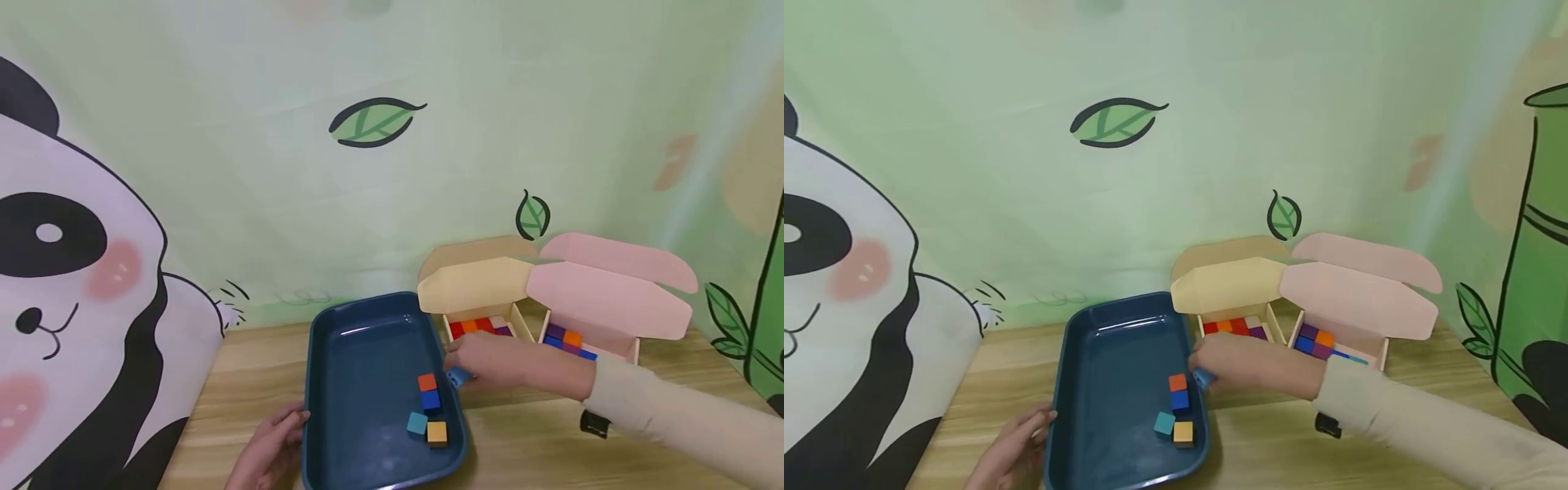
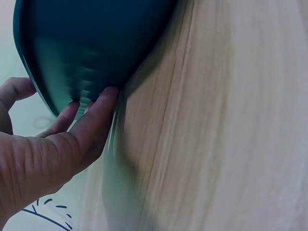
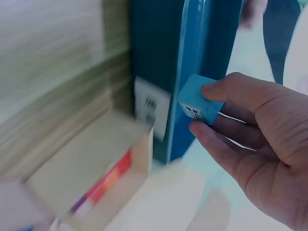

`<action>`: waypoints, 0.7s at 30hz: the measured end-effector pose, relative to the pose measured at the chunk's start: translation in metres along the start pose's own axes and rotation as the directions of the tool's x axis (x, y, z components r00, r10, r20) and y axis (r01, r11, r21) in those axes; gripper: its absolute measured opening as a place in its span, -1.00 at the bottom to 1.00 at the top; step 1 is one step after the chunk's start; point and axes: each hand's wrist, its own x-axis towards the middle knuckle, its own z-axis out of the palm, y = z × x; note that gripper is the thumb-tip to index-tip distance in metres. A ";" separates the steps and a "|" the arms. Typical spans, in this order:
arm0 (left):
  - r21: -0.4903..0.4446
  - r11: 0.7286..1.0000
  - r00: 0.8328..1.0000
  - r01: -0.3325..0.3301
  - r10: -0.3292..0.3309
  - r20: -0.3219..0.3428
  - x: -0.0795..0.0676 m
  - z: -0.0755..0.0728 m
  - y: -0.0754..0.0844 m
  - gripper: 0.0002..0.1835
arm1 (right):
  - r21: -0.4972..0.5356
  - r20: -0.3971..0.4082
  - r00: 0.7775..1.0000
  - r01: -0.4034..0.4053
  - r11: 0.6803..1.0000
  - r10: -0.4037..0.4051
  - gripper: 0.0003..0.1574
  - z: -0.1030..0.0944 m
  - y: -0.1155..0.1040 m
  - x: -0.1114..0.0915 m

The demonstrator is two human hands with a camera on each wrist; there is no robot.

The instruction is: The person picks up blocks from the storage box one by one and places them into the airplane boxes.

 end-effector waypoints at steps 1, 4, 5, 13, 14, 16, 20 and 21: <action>-0.001 1.000 1.000 -0.002 0.002 -0.003 0.000 0.000 0.000 -0.36 | 0.002 -0.031 1.000 -0.003 1.000 0.003 -0.64 -0.001 0.007 -0.009; 0.028 0.999 1.000 0.018 -0.017 -0.024 0.001 -0.002 0.003 -0.31 | 0.005 -0.049 0.995 -0.092 0.996 0.092 -0.62 -0.007 0.027 -0.032; 0.042 0.999 0.999 0.029 -0.028 -0.028 0.002 -0.003 0.004 -0.28 | 0.002 -0.051 0.992 -0.117 0.993 0.117 -0.61 -0.008 0.034 -0.039; 0.057 0.997 0.998 0.054 -0.052 -0.040 0.001 -0.013 0.003 -0.21 | -0.001 -0.055 0.964 -0.260 0.965 0.260 -0.65 -0.023 0.076 -0.079; 0.056 0.997 0.998 0.048 -0.046 -0.045 0.000 -0.014 0.002 -0.21 | 0.016 -0.053 0.957 -0.284 0.959 0.284 -0.64 -0.025 0.081 -0.082; 0.045 0.998 0.998 0.040 -0.038 -0.043 -0.002 -0.015 0.001 -0.23 | 0.038 -0.050 0.943 -0.327 0.944 0.329 -0.66 -0.025 0.090 -0.089; 0.031 0.999 0.998 0.044 -0.043 -0.039 -0.004 -0.016 0.002 -0.22 | 0.053 -0.044 0.912 -0.406 0.912 0.409 -0.75 -0.021 0.107 -0.102; 0.028 0.999 0.998 0.047 -0.046 -0.037 -0.004 -0.016 0.002 -0.22 | 0.044 -0.046 0.906 -0.418 0.907 0.420 -0.77 -0.019 0.111 -0.106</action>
